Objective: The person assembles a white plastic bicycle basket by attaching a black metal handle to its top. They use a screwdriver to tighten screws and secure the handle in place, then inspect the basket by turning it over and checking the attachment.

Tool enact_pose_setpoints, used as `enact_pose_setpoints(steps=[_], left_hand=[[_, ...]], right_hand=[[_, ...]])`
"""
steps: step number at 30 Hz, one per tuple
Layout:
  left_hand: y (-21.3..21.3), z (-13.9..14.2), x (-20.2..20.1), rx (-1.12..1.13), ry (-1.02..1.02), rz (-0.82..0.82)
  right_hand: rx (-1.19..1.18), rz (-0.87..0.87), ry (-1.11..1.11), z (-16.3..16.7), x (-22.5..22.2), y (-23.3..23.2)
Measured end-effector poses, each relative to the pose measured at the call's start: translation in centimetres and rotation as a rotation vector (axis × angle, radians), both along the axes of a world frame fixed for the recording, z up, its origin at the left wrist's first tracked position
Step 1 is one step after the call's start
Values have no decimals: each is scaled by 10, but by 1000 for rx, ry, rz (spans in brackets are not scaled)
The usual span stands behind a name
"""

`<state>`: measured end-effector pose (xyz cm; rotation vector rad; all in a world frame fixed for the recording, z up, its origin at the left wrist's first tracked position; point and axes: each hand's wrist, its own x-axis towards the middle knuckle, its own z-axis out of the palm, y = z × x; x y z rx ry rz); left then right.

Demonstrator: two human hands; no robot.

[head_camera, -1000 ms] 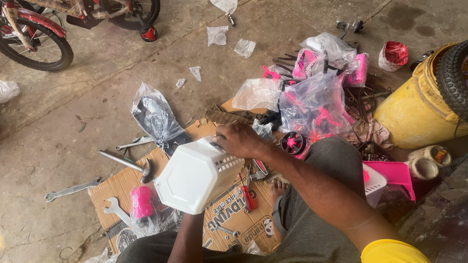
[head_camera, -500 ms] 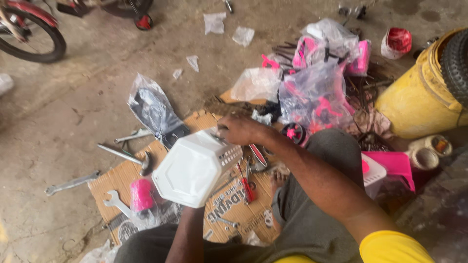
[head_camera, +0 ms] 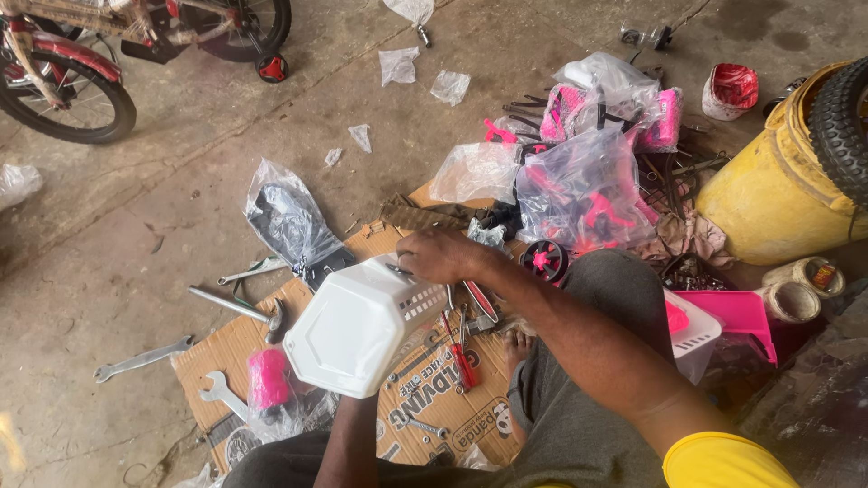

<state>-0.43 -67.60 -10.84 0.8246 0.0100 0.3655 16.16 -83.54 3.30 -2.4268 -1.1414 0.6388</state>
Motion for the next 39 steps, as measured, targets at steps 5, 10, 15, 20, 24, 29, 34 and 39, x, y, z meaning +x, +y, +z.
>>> enact_pose_setpoints(steps=[5, 10, 15, 20, 24, 29, 34, 39], left_hand=[[0, -10, -6, 44, 1, 25], [0, -11, -7, 91, -17, 60], [-1, -4, -4, 147, -27, 92], [-8, -3, 4, 215, -25, 101], [-4, -2, 2, 173, -18, 117], [-7, 1, -3, 53, -62, 43], [-9, -5, -2, 117, -36, 9], [-1, -11, 1, -175, -117, -91]], right_hand=[[101, -104, -38, 0, -8, 0], [48, -108, -238, 8, -24, 6], [369, -75, -55, 16, -14, -4], [551, -12, -394, 3, -28, 7], [431, -122, -355, 1, -30, 11], [464, 46, -385, 9, -27, 8], [123, -134, -151, 10, -37, 17], [266, -28, -225, 10, -31, 11]])
